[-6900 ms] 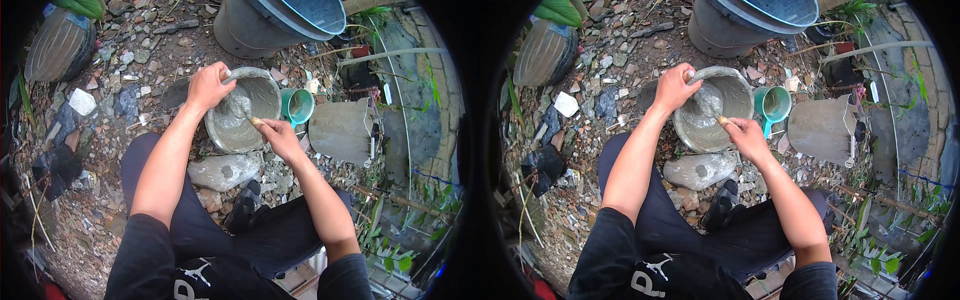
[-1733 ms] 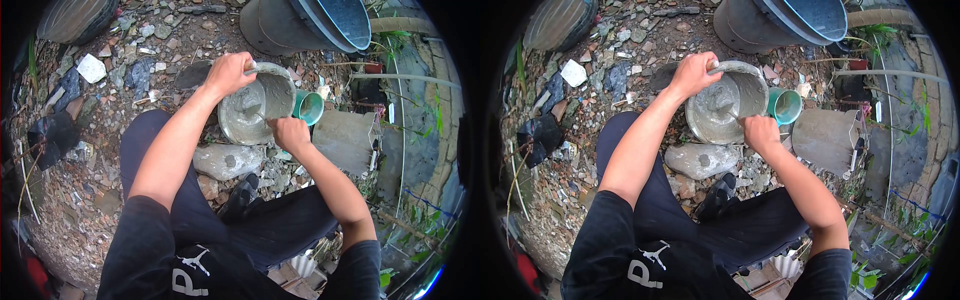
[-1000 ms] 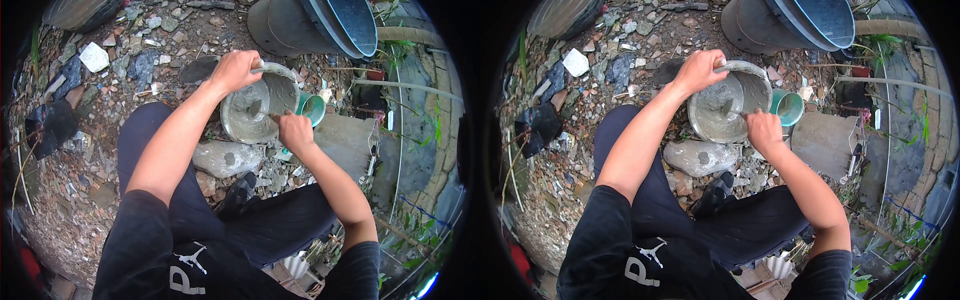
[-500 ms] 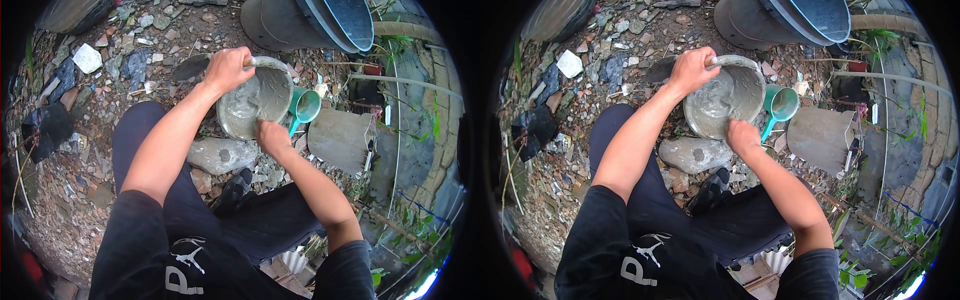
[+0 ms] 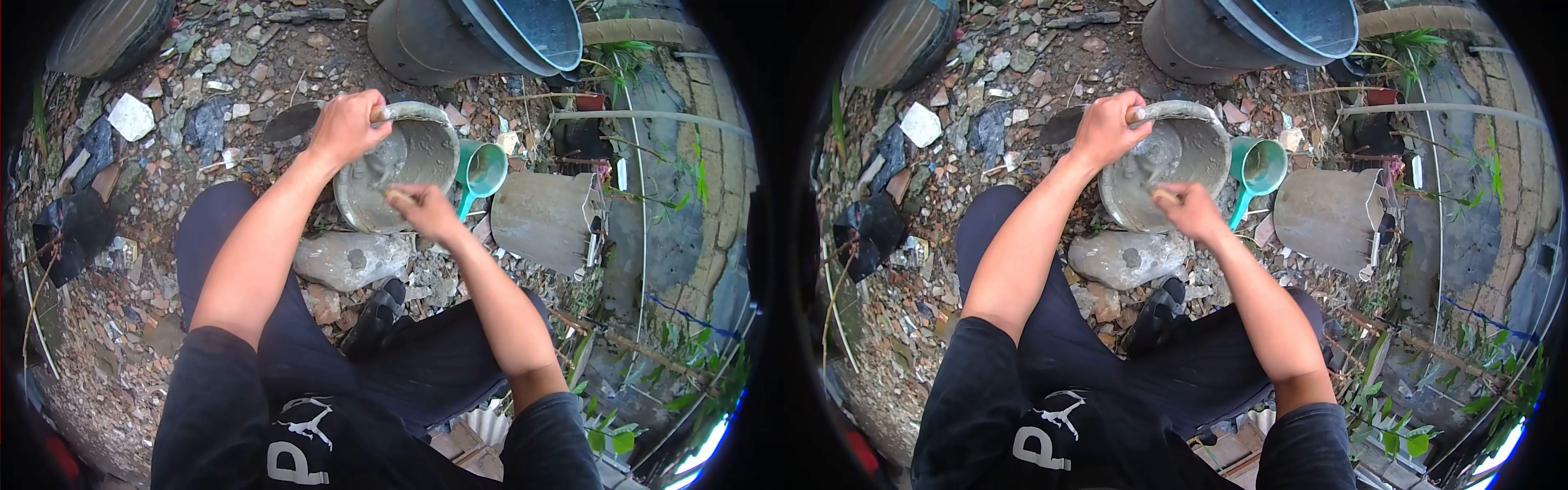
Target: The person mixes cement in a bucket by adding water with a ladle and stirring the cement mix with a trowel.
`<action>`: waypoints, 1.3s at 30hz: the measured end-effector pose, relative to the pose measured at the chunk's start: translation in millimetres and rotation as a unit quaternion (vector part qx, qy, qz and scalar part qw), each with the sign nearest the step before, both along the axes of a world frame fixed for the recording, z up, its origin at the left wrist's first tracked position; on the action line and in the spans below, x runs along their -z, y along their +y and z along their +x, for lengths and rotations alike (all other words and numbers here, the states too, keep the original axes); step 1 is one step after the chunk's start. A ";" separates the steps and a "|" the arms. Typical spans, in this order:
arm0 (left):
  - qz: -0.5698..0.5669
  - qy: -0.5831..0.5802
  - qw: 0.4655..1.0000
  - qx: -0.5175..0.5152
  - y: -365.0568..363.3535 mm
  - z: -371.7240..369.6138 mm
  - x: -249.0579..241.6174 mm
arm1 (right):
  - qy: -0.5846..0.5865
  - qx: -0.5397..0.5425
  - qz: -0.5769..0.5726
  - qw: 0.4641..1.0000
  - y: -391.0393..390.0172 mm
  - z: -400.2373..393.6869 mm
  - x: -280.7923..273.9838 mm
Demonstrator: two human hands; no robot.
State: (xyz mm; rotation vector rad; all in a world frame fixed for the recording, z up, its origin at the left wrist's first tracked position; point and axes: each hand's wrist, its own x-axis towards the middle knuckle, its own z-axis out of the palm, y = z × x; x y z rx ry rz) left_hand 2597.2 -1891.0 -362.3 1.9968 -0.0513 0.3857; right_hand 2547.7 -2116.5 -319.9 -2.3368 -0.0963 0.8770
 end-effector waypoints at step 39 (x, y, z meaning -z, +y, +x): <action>0.011 0.000 1.000 -0.001 -3.5 3.0 -2.8 | -0.031 -0.036 -0.070 0.996 6.6 -3.6 1.4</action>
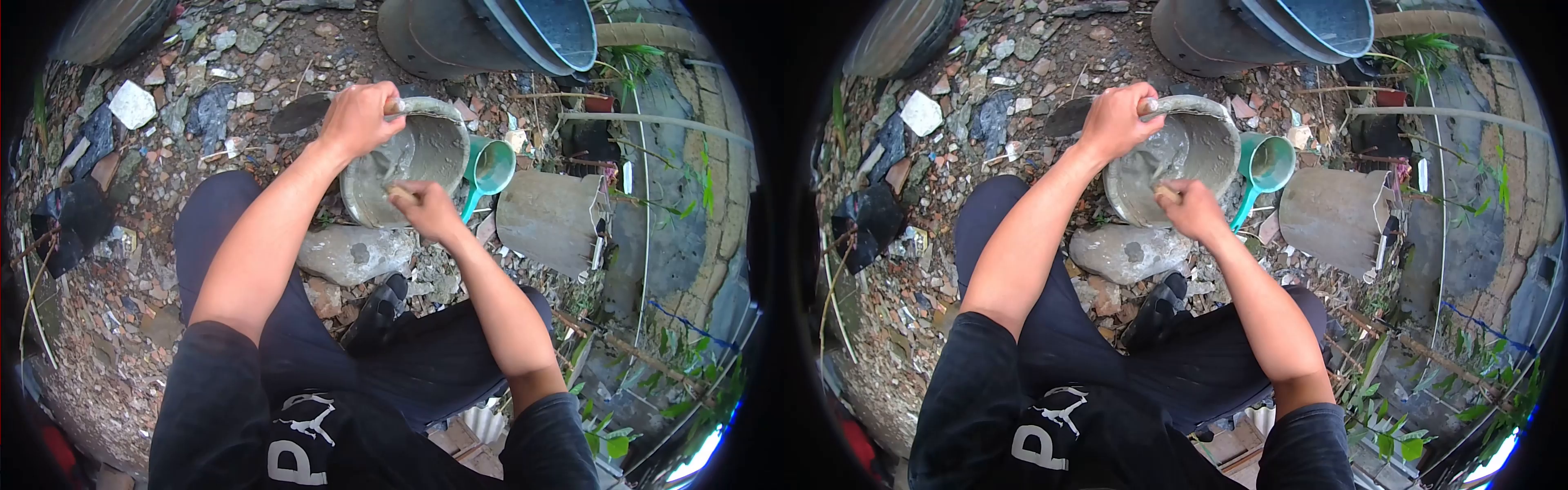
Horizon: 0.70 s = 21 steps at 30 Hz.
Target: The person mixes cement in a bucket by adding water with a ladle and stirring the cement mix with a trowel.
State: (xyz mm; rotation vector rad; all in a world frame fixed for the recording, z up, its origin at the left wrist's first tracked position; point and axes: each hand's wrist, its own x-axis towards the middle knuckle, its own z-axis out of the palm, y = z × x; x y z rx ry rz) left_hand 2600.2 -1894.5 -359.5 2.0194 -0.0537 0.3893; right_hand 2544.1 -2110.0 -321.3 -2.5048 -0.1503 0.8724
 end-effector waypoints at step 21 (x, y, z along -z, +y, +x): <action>0.010 -0.007 1.000 0.003 -2.1 -2.1 0.1 | -0.026 -0.096 -0.203 0.974 27.6 -28.3 -9.2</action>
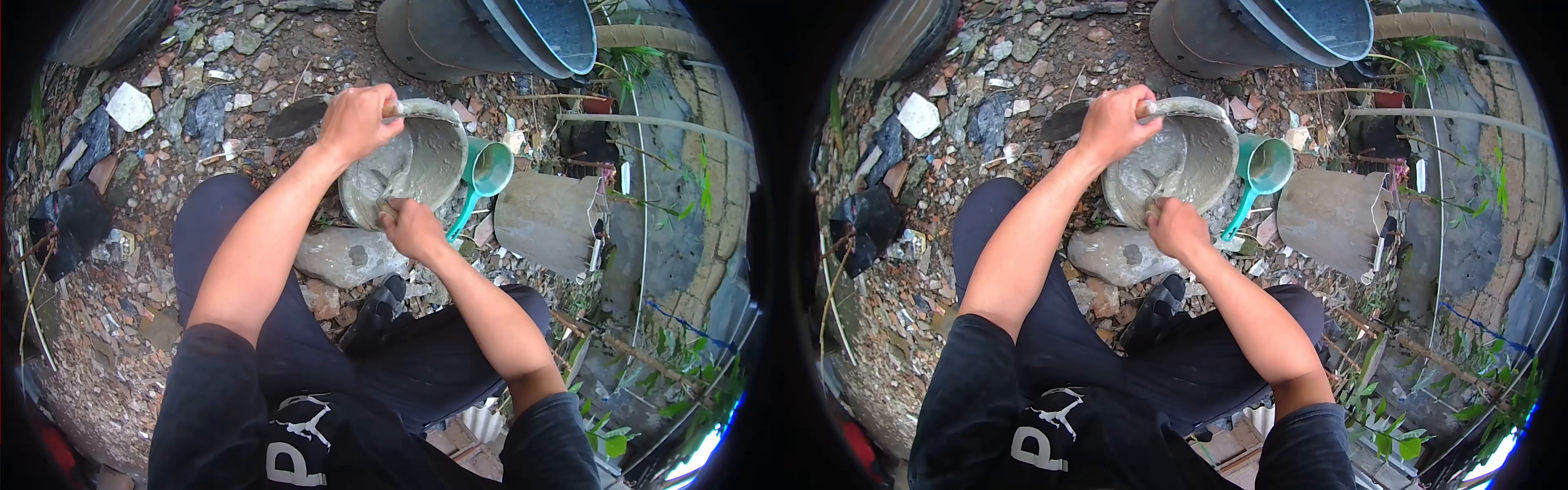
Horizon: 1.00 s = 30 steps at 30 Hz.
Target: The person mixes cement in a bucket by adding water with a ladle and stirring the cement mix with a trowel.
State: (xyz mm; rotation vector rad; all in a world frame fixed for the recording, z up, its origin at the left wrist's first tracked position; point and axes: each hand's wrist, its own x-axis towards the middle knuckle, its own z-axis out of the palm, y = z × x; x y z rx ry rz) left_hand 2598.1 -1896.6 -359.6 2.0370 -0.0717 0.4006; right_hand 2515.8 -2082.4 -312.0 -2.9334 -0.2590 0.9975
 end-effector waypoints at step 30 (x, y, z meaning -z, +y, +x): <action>-0.006 0.066 0.998 0.002 7.0 3.9 -10.0 | 0.018 0.033 0.059 0.998 -12.4 34.4 -8.7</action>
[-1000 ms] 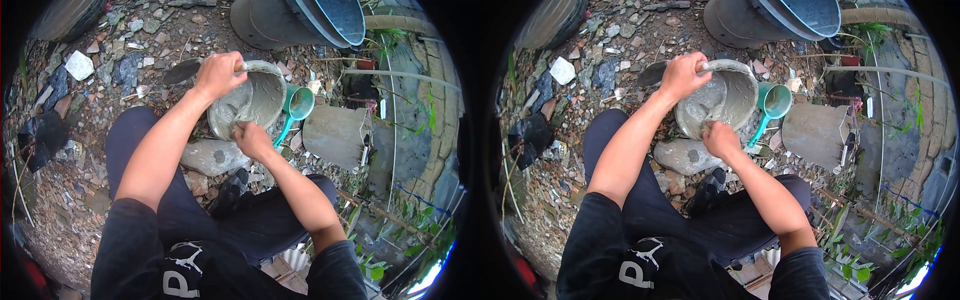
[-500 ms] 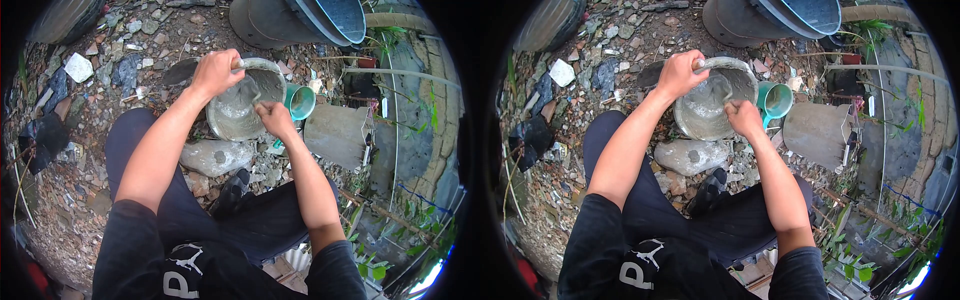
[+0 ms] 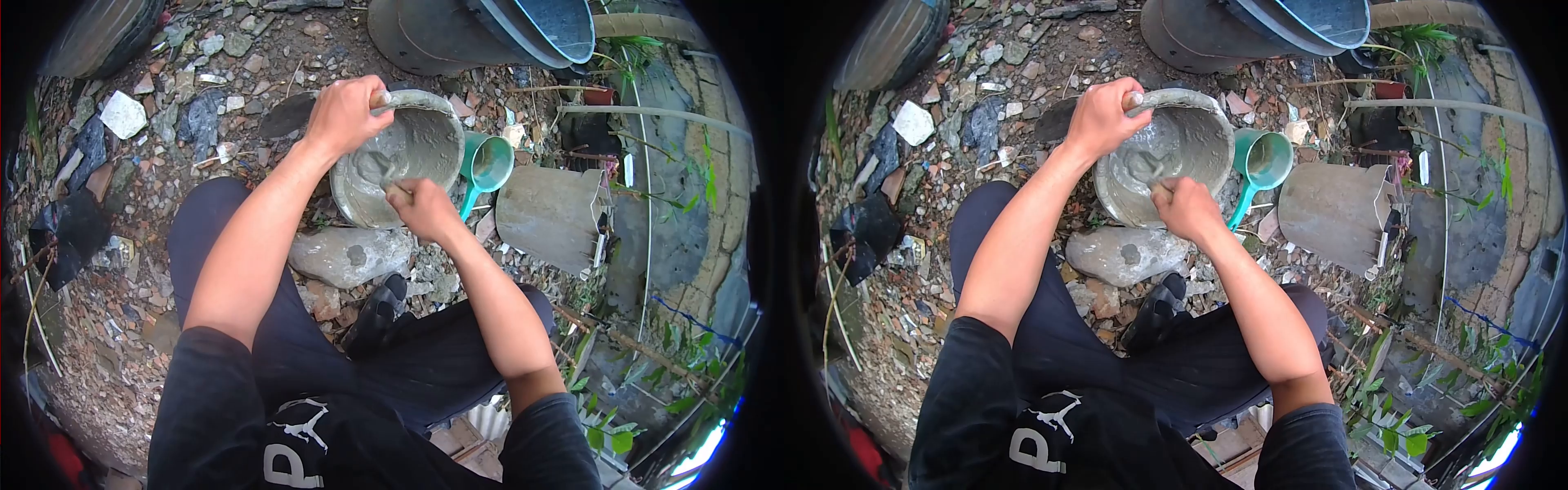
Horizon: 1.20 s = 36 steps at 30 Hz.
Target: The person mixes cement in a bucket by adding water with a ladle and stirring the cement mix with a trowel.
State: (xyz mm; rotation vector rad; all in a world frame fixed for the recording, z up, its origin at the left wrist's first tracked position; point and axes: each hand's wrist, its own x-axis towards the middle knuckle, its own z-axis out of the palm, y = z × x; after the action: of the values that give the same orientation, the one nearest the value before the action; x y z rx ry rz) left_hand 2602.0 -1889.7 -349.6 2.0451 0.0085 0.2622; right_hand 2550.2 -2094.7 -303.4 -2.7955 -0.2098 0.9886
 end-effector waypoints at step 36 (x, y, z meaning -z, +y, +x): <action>0.002 -0.030 1.000 -0.009 -1.9 3.5 7.8 | -0.084 -0.011 -0.042 0.995 -24.9 31.0 -7.2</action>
State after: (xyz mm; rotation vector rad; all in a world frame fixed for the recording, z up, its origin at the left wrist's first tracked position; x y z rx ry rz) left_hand 2605.5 -1891.6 -357.4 2.0404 -0.0111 0.3337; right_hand 2581.2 -2119.6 -296.1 -2.9623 -0.2266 0.7833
